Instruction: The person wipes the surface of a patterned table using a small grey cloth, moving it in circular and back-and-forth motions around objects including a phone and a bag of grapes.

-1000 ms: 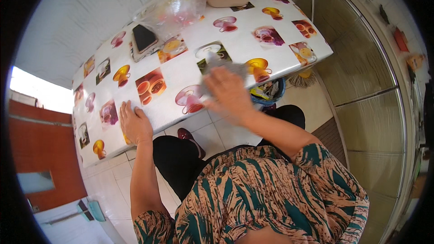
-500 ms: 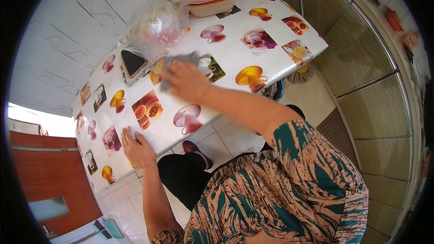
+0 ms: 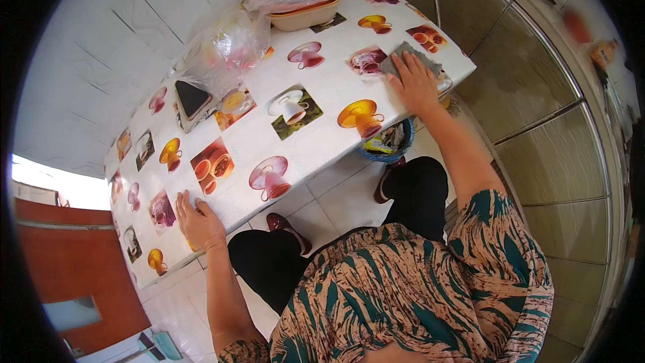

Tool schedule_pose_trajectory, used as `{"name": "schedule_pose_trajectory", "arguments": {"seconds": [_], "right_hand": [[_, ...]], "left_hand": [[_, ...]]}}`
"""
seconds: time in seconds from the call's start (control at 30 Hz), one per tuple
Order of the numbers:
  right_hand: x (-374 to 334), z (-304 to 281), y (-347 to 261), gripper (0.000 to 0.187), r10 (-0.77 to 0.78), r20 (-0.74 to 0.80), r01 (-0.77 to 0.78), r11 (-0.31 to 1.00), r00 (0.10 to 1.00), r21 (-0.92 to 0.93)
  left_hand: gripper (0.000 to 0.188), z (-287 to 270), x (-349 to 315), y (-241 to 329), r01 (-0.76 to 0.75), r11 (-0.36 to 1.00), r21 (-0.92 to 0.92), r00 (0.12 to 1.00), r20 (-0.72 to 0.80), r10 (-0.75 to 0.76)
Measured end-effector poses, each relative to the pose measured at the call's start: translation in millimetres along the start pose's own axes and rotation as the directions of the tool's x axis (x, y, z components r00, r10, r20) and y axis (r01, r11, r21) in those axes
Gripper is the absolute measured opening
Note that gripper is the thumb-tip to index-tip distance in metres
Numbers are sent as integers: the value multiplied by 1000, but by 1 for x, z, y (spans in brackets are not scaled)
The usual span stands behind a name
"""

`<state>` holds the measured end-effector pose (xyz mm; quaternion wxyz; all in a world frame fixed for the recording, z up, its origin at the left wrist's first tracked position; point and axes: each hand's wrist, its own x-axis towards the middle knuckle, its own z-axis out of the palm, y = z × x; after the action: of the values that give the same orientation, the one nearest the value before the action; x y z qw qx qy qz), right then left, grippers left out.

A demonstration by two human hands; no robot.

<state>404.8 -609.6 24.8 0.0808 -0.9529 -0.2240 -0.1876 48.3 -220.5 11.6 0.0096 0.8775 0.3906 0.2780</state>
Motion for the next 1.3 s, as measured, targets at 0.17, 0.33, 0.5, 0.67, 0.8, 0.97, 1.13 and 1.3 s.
{"name": "schedule_pose_trajectory", "arguments": {"seconds": [0.17,0.33,0.5,0.67,0.8,0.97,1.13,1.3], "right_hand": [[-58,-11,-53,58,-84,-108,93,992,991,81],[-105,-16,-142,62,-285,-114,306,906,952,293],[-116,-26,-170,61,-422,-63,415,835,904,360],[-102,-26,-120,58,-385,-41,380,879,922,286],[-84,-20,-69,53,-238,-95,253,947,966,198],[-78,-16,-60,51,-186,-116,206,960,976,192],[-79,-17,-61,51,-175,-128,197,963,976,186],[-78,-12,-65,51,-170,-130,193,963,977,190]], "left_hand": [[37,17,3,-22,-18,999,47,1000,-11,18],[38,11,4,-12,20,999,45,999,28,-21],[38,14,5,-16,21,1000,18,999,36,-22],[38,14,4,-18,25,1000,15,999,31,-25],[38,18,4,-18,10,1000,6,1000,20,-10],[38,14,5,-15,28,999,20,999,28,-29],[38,14,5,-14,27,999,21,999,32,-28],[37,16,7,-19,14,1000,26,999,28,-15]]}}
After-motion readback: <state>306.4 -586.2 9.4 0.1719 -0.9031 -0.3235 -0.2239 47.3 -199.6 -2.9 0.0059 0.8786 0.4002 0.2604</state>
